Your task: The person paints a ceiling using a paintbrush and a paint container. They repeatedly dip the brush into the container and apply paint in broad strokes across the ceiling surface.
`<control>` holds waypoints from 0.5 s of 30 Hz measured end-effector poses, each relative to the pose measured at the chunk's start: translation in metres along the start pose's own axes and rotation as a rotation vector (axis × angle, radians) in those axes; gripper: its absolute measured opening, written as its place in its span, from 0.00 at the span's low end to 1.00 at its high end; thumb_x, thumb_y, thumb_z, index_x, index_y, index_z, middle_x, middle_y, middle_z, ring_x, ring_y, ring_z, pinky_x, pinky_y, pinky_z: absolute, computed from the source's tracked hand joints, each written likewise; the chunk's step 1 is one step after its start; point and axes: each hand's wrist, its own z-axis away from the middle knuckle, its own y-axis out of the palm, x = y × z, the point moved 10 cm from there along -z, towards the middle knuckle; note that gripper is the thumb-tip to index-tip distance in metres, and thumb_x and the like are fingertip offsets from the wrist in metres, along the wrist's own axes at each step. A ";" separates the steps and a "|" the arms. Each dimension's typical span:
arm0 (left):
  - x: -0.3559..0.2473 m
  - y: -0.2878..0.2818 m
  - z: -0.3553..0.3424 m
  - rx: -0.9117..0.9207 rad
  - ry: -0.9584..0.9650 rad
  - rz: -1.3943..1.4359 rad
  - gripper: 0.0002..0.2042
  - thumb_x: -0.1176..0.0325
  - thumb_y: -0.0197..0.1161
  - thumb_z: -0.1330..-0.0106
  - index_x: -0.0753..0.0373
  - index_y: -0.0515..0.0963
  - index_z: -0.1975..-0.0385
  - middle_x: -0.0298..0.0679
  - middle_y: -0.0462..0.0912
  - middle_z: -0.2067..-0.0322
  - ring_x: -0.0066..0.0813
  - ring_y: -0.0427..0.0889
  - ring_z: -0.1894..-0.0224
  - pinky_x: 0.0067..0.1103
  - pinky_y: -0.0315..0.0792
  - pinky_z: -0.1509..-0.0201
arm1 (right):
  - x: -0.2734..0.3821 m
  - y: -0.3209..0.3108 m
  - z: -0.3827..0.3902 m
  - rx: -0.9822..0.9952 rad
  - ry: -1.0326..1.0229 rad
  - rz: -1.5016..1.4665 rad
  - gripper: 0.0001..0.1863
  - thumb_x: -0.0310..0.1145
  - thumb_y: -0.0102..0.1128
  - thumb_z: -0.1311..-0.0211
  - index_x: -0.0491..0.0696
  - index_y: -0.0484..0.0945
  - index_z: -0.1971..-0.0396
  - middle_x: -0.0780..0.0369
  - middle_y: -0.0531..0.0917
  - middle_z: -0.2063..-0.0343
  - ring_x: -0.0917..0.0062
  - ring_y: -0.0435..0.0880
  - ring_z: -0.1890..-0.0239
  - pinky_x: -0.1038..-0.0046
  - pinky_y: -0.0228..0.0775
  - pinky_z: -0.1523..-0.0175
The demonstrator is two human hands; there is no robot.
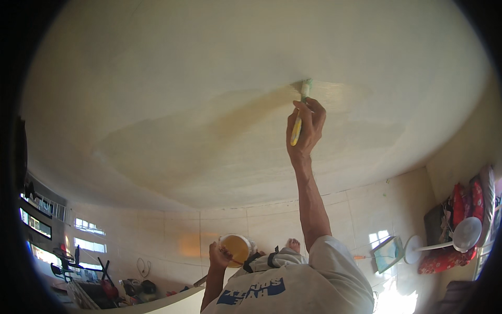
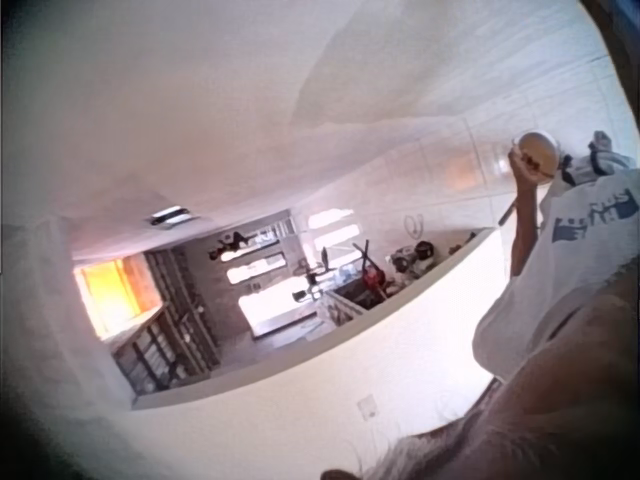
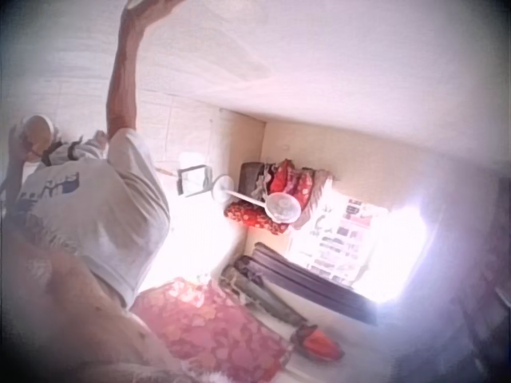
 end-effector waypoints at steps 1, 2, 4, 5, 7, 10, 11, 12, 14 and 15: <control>0.000 -0.001 0.001 -0.029 0.013 -0.009 0.21 0.39 0.54 0.34 0.52 0.72 0.72 0.30 0.69 0.83 0.32 0.71 0.80 0.32 0.68 0.74 | 0.015 0.004 0.002 0.010 -0.034 -0.053 0.14 0.18 0.66 0.41 0.49 0.83 0.56 0.56 0.76 0.47 0.66 0.81 0.52 0.68 0.80 0.58; -0.001 0.001 0.005 -0.065 0.025 -0.020 0.21 0.40 0.54 0.34 0.52 0.72 0.72 0.30 0.69 0.83 0.32 0.71 0.80 0.32 0.68 0.74 | 0.024 0.013 0.008 0.030 -0.059 -0.055 0.16 0.17 0.68 0.43 0.48 0.83 0.56 0.56 0.77 0.48 0.66 0.81 0.53 0.68 0.80 0.60; -0.002 0.000 0.009 -0.103 0.028 -0.039 0.20 0.40 0.54 0.34 0.52 0.72 0.73 0.30 0.69 0.83 0.31 0.70 0.80 0.31 0.68 0.74 | 0.044 0.030 0.019 0.073 -0.083 -0.097 0.18 0.17 0.70 0.46 0.49 0.83 0.56 0.55 0.78 0.49 0.66 0.81 0.54 0.68 0.80 0.62; -0.003 -0.001 0.009 -0.105 0.023 -0.044 0.20 0.40 0.54 0.34 0.51 0.71 0.74 0.30 0.69 0.83 0.31 0.70 0.80 0.31 0.67 0.74 | 0.052 0.041 0.025 0.115 -0.044 -0.172 0.16 0.17 0.67 0.43 0.49 0.83 0.55 0.57 0.77 0.49 0.67 0.82 0.55 0.68 0.79 0.59; -0.001 0.002 0.007 -0.102 0.018 -0.057 0.20 0.40 0.54 0.35 0.51 0.71 0.74 0.30 0.68 0.83 0.31 0.70 0.81 0.30 0.67 0.74 | 0.066 0.056 0.035 0.188 -0.002 -0.270 0.15 0.17 0.64 0.40 0.49 0.83 0.55 0.58 0.77 0.49 0.69 0.84 0.56 0.69 0.78 0.56; -0.006 0.001 0.008 -0.099 0.034 -0.056 0.20 0.41 0.54 0.35 0.51 0.71 0.74 0.30 0.68 0.83 0.31 0.69 0.80 0.30 0.66 0.74 | 0.075 0.067 0.038 0.232 0.029 -0.423 0.17 0.17 0.67 0.43 0.51 0.82 0.55 0.57 0.77 0.50 0.69 0.85 0.60 0.68 0.80 0.61; -0.006 -0.003 0.008 -0.101 0.040 -0.043 0.20 0.41 0.54 0.34 0.51 0.71 0.75 0.30 0.68 0.83 0.31 0.69 0.80 0.29 0.66 0.74 | 0.071 0.063 0.034 0.224 0.064 -0.507 0.16 0.16 0.66 0.42 0.50 0.83 0.55 0.57 0.78 0.50 0.68 0.85 0.58 0.69 0.80 0.60; -0.007 -0.004 0.008 -0.100 0.045 -0.031 0.20 0.41 0.54 0.34 0.51 0.71 0.75 0.30 0.68 0.83 0.30 0.69 0.80 0.29 0.65 0.74 | 0.060 0.059 0.030 0.224 0.112 -0.553 0.16 0.15 0.64 0.41 0.49 0.83 0.56 0.57 0.78 0.50 0.68 0.84 0.56 0.70 0.79 0.59; -0.007 0.000 0.007 -0.075 0.035 -0.030 0.19 0.42 0.54 0.34 0.51 0.70 0.75 0.30 0.68 0.83 0.30 0.69 0.80 0.29 0.65 0.74 | 0.030 0.038 0.015 0.167 0.066 -0.500 0.16 0.12 0.63 0.41 0.46 0.84 0.57 0.56 0.80 0.51 0.67 0.84 0.55 0.70 0.78 0.57; -0.006 0.001 0.007 -0.066 0.028 -0.029 0.18 0.43 0.54 0.34 0.51 0.70 0.75 0.30 0.68 0.83 0.30 0.69 0.81 0.29 0.65 0.74 | 0.011 0.028 0.007 0.152 0.077 -0.505 0.14 0.13 0.62 0.40 0.46 0.84 0.57 0.56 0.80 0.51 0.67 0.83 0.53 0.70 0.77 0.56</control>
